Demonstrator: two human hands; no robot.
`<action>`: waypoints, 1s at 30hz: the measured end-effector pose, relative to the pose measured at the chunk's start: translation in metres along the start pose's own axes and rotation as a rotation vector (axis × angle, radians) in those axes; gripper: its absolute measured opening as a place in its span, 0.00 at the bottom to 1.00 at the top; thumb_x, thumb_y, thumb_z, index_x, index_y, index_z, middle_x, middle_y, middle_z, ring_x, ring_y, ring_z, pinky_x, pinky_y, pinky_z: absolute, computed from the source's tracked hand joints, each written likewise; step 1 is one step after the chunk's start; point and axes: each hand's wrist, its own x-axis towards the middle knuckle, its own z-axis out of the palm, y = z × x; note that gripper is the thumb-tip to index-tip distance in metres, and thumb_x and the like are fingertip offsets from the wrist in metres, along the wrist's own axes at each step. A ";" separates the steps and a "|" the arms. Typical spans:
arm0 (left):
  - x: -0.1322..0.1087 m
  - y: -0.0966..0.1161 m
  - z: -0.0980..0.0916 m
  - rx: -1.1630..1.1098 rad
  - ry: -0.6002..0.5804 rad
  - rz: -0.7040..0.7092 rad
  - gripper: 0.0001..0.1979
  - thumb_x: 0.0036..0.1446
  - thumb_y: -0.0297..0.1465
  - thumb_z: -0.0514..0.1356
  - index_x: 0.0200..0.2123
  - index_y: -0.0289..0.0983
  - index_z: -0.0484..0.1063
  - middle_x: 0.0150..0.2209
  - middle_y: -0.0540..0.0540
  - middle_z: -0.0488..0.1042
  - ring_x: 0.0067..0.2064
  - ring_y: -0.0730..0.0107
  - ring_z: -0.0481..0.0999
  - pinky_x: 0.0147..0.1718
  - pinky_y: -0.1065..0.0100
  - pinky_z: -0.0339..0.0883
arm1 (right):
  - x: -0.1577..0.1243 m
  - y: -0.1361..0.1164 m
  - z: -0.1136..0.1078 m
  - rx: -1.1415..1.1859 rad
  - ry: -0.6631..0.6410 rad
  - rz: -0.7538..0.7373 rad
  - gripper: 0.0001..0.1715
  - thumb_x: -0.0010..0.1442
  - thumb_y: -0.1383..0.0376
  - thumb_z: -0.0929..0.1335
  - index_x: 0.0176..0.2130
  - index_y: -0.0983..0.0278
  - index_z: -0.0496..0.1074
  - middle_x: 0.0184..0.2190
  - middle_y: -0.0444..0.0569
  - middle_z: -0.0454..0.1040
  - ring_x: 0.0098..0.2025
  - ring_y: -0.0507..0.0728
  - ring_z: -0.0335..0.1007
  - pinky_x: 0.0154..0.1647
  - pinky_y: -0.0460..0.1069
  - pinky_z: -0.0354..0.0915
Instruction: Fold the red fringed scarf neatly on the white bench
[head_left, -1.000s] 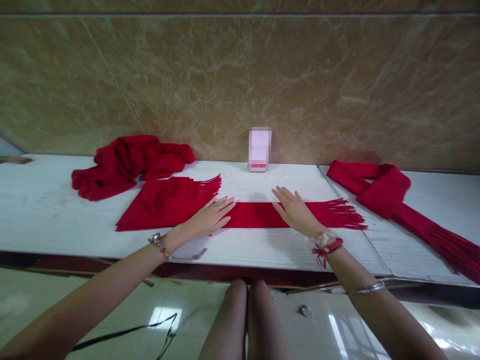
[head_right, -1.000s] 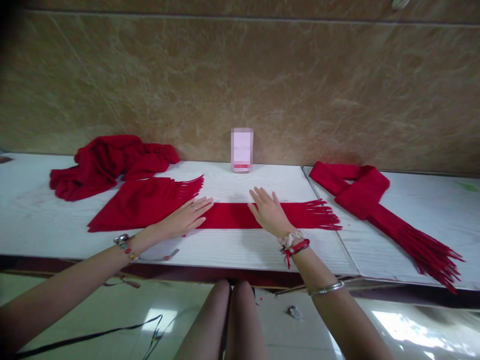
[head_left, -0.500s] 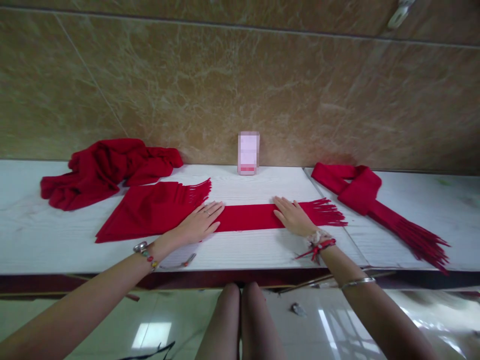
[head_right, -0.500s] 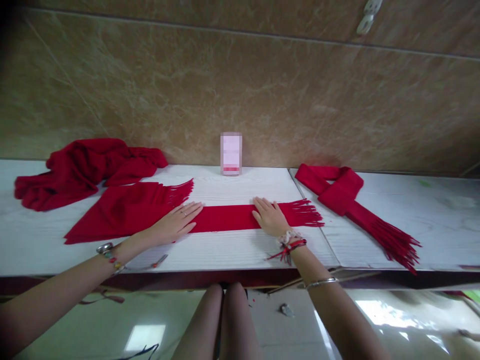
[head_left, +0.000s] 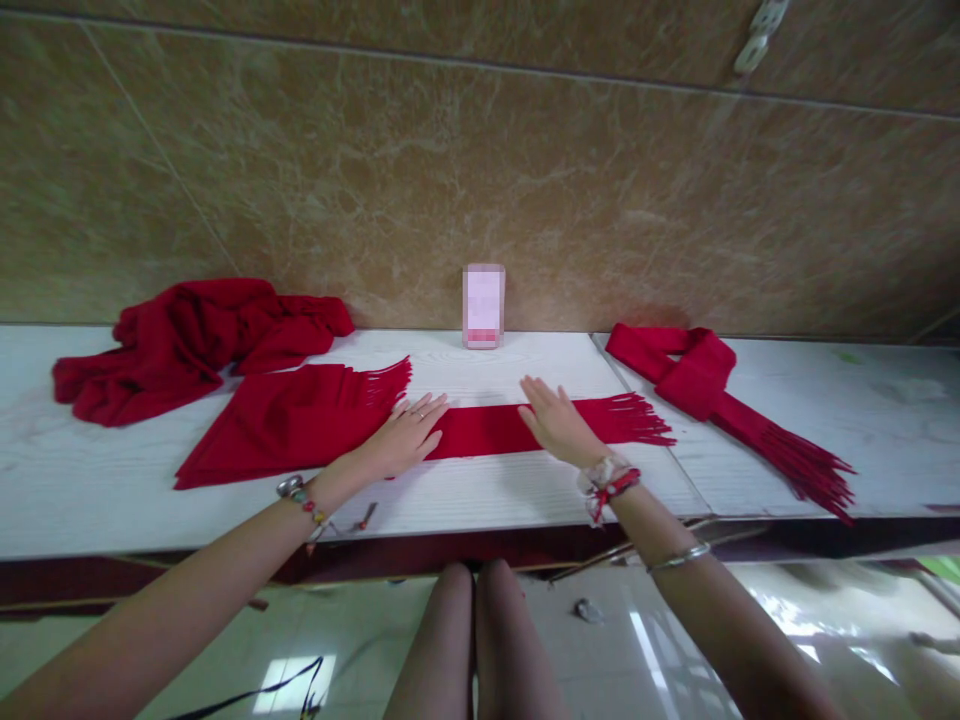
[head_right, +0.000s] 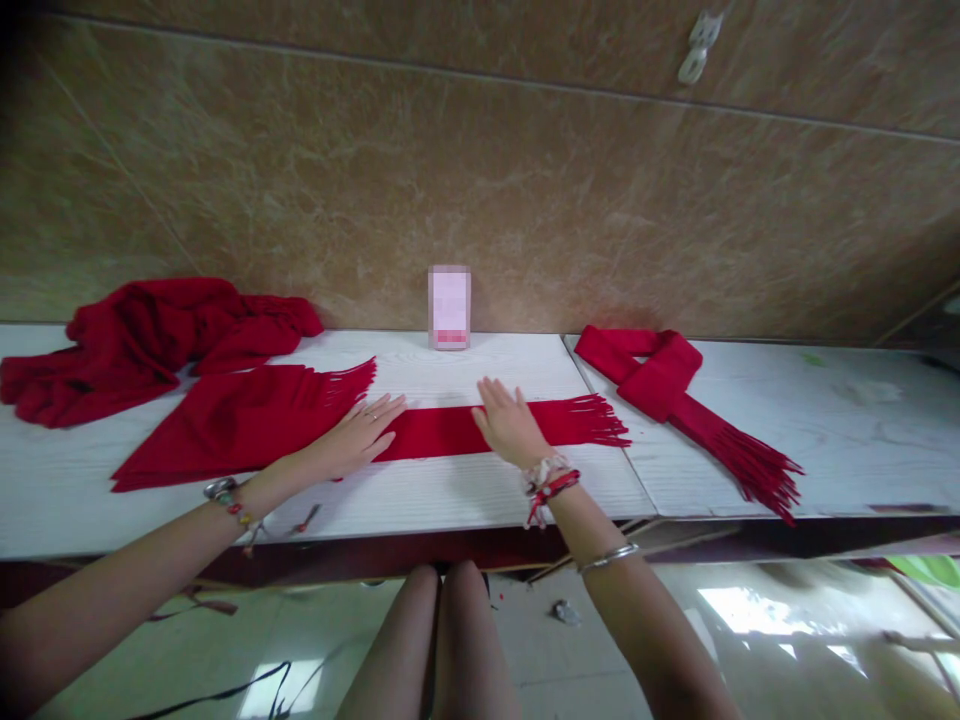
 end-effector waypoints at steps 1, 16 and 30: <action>0.001 0.003 0.001 0.003 0.016 -0.013 0.24 0.61 0.35 0.39 0.60 0.36 0.49 0.61 0.42 0.52 0.62 0.63 0.48 0.57 0.55 0.45 | 0.005 -0.022 0.005 0.018 -0.030 -0.034 0.28 0.63 0.61 0.53 0.59 0.69 0.53 0.60 0.59 0.53 0.62 0.59 0.45 0.59 0.61 0.46; -0.004 0.012 -0.003 0.034 -0.001 -0.002 0.24 0.60 0.32 0.40 0.59 0.39 0.53 0.61 0.48 0.53 0.62 0.57 0.49 0.56 0.52 0.46 | -0.043 0.091 0.004 -0.228 -0.075 0.099 0.24 0.61 0.66 0.54 0.56 0.67 0.60 0.59 0.57 0.56 0.60 0.63 0.51 0.54 0.63 0.54; 0.028 0.033 -0.018 -0.072 -0.043 -0.013 0.24 0.59 0.32 0.42 0.59 0.35 0.53 0.62 0.44 0.50 0.62 0.62 0.48 0.57 0.56 0.46 | -0.012 0.003 0.000 -0.064 -0.053 -0.053 0.29 0.62 0.61 0.55 0.58 0.72 0.54 0.60 0.59 0.53 0.62 0.61 0.44 0.59 0.61 0.48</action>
